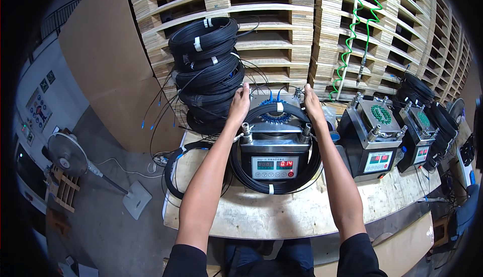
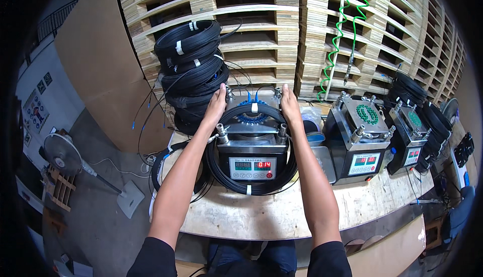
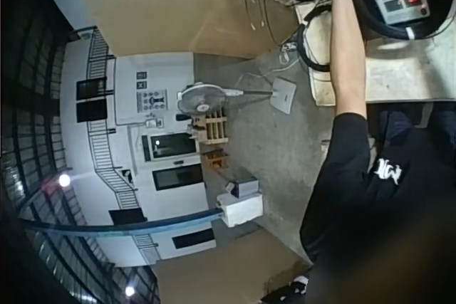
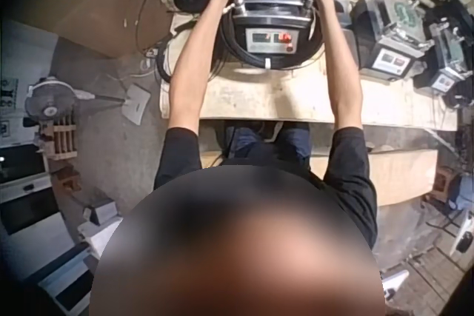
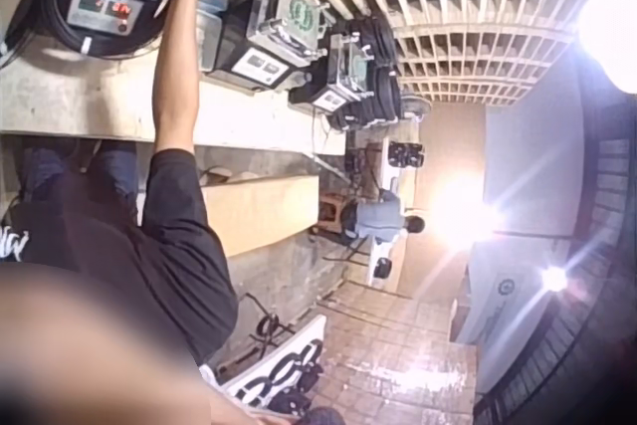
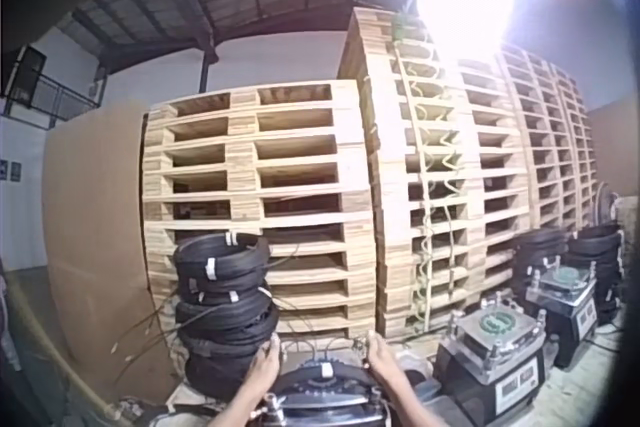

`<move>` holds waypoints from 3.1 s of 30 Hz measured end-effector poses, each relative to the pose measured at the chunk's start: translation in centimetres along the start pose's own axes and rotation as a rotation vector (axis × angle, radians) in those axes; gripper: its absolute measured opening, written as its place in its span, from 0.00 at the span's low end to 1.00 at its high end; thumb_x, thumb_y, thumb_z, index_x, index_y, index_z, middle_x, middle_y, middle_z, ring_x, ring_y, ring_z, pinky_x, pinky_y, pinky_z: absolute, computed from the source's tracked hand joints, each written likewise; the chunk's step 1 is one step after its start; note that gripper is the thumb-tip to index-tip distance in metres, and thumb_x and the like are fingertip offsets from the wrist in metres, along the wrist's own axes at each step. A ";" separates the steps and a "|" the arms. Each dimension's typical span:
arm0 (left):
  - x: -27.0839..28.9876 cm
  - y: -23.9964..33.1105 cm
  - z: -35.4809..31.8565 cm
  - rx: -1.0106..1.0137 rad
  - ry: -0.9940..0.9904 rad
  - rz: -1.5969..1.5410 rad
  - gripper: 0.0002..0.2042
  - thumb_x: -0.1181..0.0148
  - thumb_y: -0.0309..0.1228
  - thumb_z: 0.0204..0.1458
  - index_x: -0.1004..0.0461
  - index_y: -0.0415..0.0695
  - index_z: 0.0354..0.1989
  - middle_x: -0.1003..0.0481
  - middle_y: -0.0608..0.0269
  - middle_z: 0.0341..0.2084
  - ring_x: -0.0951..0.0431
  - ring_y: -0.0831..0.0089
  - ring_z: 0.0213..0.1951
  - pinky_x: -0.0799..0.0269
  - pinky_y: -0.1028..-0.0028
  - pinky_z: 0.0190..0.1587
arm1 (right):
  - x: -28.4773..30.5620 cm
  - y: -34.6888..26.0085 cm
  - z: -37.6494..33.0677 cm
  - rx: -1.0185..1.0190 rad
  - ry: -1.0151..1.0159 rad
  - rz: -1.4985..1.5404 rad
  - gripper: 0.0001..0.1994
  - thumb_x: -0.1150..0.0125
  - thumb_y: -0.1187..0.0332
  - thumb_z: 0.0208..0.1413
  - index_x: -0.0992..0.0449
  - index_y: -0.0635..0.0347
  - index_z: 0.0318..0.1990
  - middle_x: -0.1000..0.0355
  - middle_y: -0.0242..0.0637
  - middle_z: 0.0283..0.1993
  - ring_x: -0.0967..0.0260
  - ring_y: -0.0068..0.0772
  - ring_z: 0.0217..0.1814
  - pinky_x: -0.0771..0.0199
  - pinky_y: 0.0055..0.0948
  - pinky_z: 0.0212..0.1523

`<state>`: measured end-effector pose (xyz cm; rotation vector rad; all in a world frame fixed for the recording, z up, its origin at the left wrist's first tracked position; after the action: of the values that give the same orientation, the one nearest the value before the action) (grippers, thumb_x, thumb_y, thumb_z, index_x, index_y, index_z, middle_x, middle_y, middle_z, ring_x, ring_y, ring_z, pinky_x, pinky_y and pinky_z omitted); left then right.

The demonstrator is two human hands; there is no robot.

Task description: Operator loads wire component into heat/processing chamber, secures top cover, and aligns finished rolled coils onto test jigs.

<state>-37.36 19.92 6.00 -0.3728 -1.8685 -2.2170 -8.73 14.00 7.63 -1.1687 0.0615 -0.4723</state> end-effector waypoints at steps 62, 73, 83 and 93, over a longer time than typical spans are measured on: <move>0.8 0.0 -0.1 -0.090 0.181 0.020 0.37 0.63 0.62 0.65 0.27 0.35 0.52 0.24 0.52 0.43 0.26 0.64 0.45 0.35 0.69 0.56 | 0.2 -0.2 -0.3 -0.068 -0.021 -0.123 0.36 0.63 0.41 0.69 0.29 0.70 0.60 0.29 0.59 0.60 0.34 0.50 0.66 0.40 0.37 0.66; -0.2 0.1 -0.2 -0.042 0.071 0.038 0.36 0.64 0.63 0.65 0.26 0.35 0.47 0.24 0.53 0.41 0.28 0.66 0.46 0.36 0.69 0.56 | 1.6 -0.2 -0.9 -0.188 0.019 -0.394 0.36 0.67 0.41 0.69 0.25 0.71 0.52 0.27 0.68 0.48 0.32 0.70 0.56 0.33 0.50 0.57; 1.2 -0.3 -0.4 -0.040 0.208 0.083 0.39 0.62 0.65 0.63 0.28 0.35 0.55 0.24 0.47 0.47 0.26 0.59 0.52 0.37 0.67 0.60 | 0.3 -1.4 -1.3 -0.089 -0.015 -0.155 0.36 0.64 0.41 0.69 0.27 0.70 0.57 0.28 0.58 0.59 0.34 0.52 0.66 0.39 0.37 0.66; 0.0 1.6 -1.5 -0.050 0.012 0.044 0.40 0.65 0.64 0.64 0.30 0.32 0.58 0.26 0.42 0.55 0.29 0.54 0.60 0.40 0.65 0.64 | 1.0 -0.8 -1.0 -0.120 0.021 -0.319 0.35 0.65 0.41 0.70 0.26 0.68 0.57 0.26 0.61 0.54 0.31 0.57 0.62 0.36 0.38 0.63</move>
<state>-36.92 18.17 7.26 -0.4048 -1.7846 -2.2355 -8.37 12.53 8.15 -1.2978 -0.0809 -0.7710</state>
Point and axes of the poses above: each hand's wrist, its own z-axis towards the middle knuckle, its own x-axis out of the back of the hand, y = z × x, the point moved 10 cm from there along z, towards the middle knuckle
